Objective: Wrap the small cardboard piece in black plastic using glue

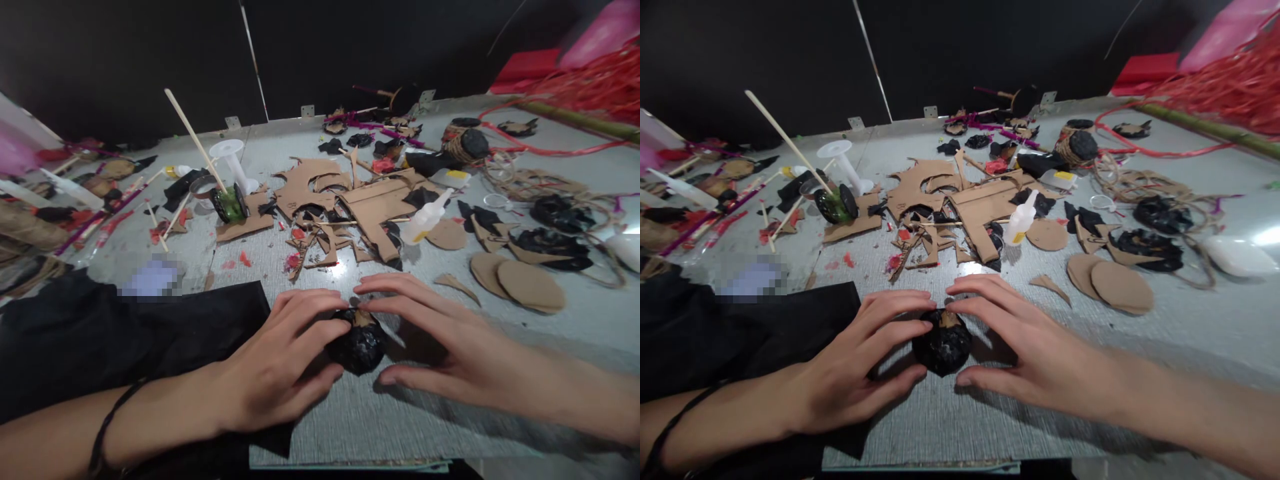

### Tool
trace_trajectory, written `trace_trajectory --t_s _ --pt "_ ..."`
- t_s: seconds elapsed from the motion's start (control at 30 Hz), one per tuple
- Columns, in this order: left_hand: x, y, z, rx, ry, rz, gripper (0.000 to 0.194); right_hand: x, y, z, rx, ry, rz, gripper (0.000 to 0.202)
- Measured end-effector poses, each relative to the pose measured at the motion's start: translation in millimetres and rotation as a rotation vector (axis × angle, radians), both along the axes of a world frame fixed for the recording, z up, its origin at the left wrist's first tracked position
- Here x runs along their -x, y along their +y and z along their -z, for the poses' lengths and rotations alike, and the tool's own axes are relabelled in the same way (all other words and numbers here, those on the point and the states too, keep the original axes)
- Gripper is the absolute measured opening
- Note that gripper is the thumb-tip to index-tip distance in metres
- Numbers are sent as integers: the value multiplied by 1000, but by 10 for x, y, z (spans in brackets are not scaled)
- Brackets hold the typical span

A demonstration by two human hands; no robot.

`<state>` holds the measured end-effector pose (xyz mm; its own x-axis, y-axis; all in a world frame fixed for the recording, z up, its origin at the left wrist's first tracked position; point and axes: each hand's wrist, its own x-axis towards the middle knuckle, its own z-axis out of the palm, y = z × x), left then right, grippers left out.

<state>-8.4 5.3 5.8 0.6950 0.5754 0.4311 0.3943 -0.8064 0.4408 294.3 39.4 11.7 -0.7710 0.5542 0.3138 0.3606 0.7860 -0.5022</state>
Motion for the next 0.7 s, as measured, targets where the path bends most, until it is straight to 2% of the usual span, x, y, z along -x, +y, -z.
trace_trajectory --t_s 0.53,0.7 --pt "-10 5 -15 -2 -8 -9 37 -1 6 -30 76 20 14 61" --pt "-13 -2 -30 5 5 -13 35 -5 -3 -33 48 2 0 62"
